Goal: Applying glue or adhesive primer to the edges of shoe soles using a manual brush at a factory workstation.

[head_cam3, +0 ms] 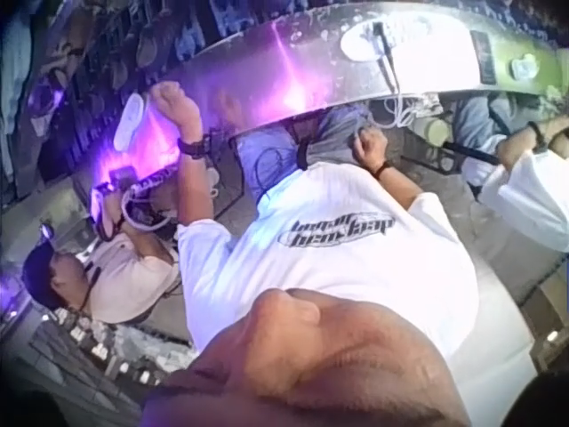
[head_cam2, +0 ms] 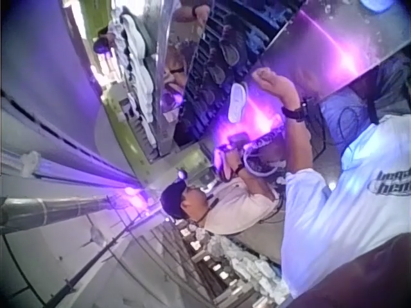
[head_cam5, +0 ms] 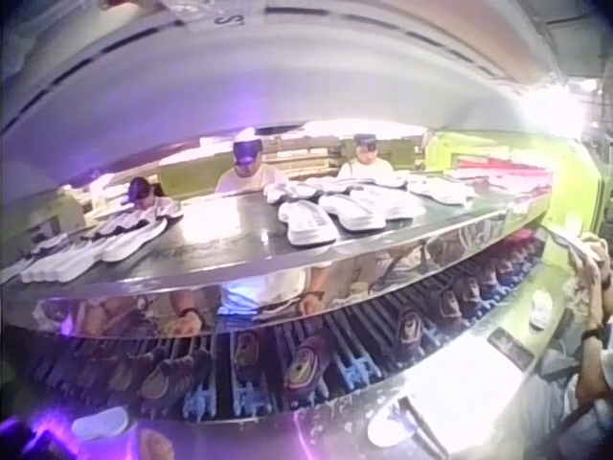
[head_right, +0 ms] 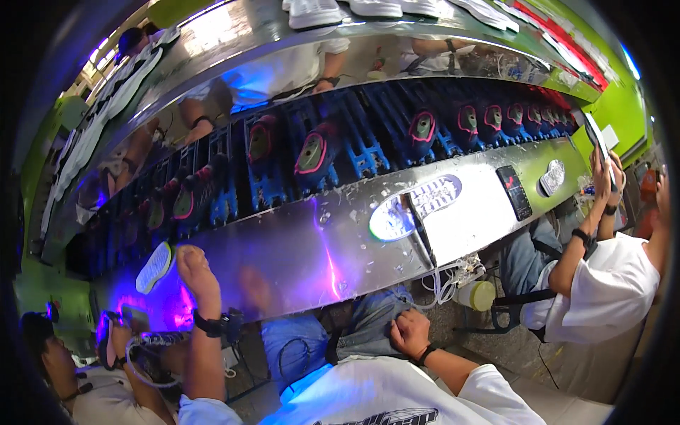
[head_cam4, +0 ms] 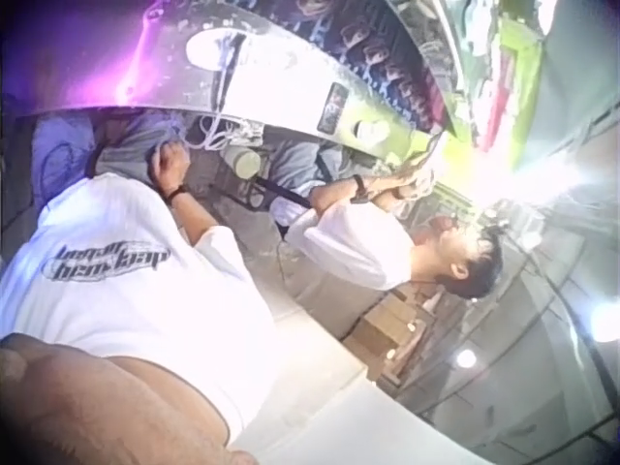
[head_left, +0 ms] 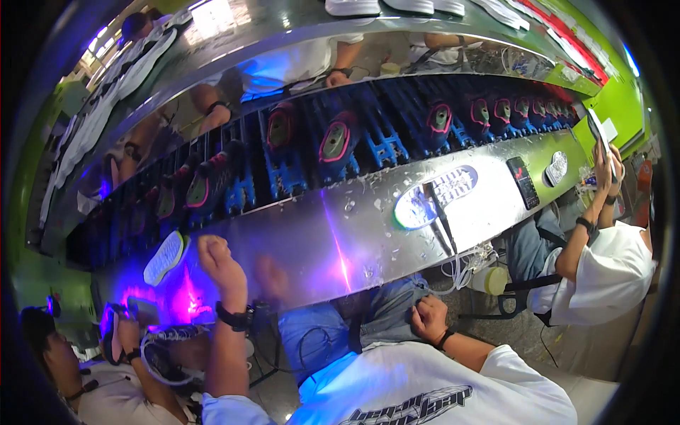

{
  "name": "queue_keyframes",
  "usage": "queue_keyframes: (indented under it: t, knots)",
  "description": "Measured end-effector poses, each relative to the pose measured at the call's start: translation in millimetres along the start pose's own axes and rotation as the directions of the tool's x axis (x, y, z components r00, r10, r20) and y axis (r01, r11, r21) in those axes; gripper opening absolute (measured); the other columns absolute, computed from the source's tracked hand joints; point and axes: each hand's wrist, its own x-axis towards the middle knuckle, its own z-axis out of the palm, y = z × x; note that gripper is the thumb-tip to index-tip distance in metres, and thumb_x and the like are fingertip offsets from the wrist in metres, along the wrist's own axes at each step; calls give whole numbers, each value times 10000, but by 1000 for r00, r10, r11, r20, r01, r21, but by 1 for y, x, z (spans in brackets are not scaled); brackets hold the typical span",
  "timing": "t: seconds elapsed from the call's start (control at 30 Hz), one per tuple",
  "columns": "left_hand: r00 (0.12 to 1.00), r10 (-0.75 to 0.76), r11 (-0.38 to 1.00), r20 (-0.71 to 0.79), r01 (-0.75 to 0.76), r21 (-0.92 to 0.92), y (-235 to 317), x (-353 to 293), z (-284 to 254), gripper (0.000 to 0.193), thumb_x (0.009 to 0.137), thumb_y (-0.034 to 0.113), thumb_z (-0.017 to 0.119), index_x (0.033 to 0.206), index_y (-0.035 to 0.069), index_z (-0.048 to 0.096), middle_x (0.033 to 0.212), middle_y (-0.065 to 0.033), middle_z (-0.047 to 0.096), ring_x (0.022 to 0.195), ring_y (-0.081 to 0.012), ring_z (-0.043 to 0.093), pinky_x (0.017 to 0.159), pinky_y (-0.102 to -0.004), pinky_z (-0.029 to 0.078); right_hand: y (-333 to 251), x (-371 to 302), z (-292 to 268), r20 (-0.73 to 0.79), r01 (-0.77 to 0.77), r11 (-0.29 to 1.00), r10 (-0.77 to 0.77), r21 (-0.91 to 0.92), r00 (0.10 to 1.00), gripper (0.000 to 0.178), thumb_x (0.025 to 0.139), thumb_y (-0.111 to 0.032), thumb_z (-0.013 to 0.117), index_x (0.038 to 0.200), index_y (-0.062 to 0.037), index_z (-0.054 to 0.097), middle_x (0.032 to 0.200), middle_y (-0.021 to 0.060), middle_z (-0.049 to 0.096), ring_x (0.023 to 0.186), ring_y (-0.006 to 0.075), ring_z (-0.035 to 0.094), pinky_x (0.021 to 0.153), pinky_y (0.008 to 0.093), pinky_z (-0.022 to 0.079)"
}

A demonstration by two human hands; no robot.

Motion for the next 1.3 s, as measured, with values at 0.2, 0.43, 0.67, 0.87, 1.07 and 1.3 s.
queue_keyframes:
  t: [0.2, 0.43, 0.67, 0.87, 1.07, 1.3]
  knots:
    - [778, 340, 506, 528, -625, 595, 26, 118, 97, 246, 991, 221, 657, 846, 29, 610, 742, -197, 602, 673, -350, 615, 652, -457, 475, 3, 2, -4, 10, -11, 998, 11, 63, 1000, 281, 821, -131, 741, 646, -75, 528, 685, 122, 542, 644, 349, 565, 574, 475, 460]
    - [667, 76, 412, 741, -697, 586, 7, 198, 229, 779, 876, 486, 773, 1464, 22, 561, 1377, -300, 662, 1324, -468, 605, 1127, -489, 485, -3, 22, -7, 24, -1, 984, -3, 176, 1000, 303, 806, -106, 725, 619, -72, 489, 674, 125, 503, 615, 345, 519, 544, 465, 412]
    - [693, 70, 347, 717, -691, 634, -27, 192, 264, 815, 779, 485, 856, 1475, 165, 579, 1330, -263, 709, 1271, -432, 664, 1077, -477, 531, 2, 23, -12, 36, -22, 981, 15, 195, 999, 285, 803, -110, 735, 631, -78, 510, 675, 113, 515, 613, 333, 529, 536, 454, 427]
    - [667, -148, 656, 730, -486, 577, -5, 203, 209, 703, 718, 412, 883, 1338, 125, 722, 1222, -151, 780, 1155, -322, 743, 1018, -415, 562, 6, 16, -12, 43, -20, 982, 13, 185, 999, 286, 813, -136, 748, 635, -87, 530, 694, 106, 554, 633, 331, 560, 559, 471, 439]
    - [672, -67, 667, 737, -519, 534, 47, 119, 113, 697, 696, 266, 893, 1359, 182, 696, 1096, -129, 764, 1047, -279, 752, 924, -382, 586, 14, 5, -16, 9, -30, 982, 29, 185, 1000, 289, 816, -131, 746, 636, -83, 525, 681, 108, 545, 626, 338, 561, 567, 471, 444]
    - [777, -95, 382, 622, -549, 744, 44, 59, 86, 805, 710, 331, 926, 1433, 197, 598, 1215, -196, 686, 1151, -428, 686, 955, -523, 567, 12, 1, -13, -12, 14, 986, -13, 168, 1000, 286, 829, -136, 739, 645, -79, 527, 685, 123, 546, 638, 361, 567, 587, 482, 448]
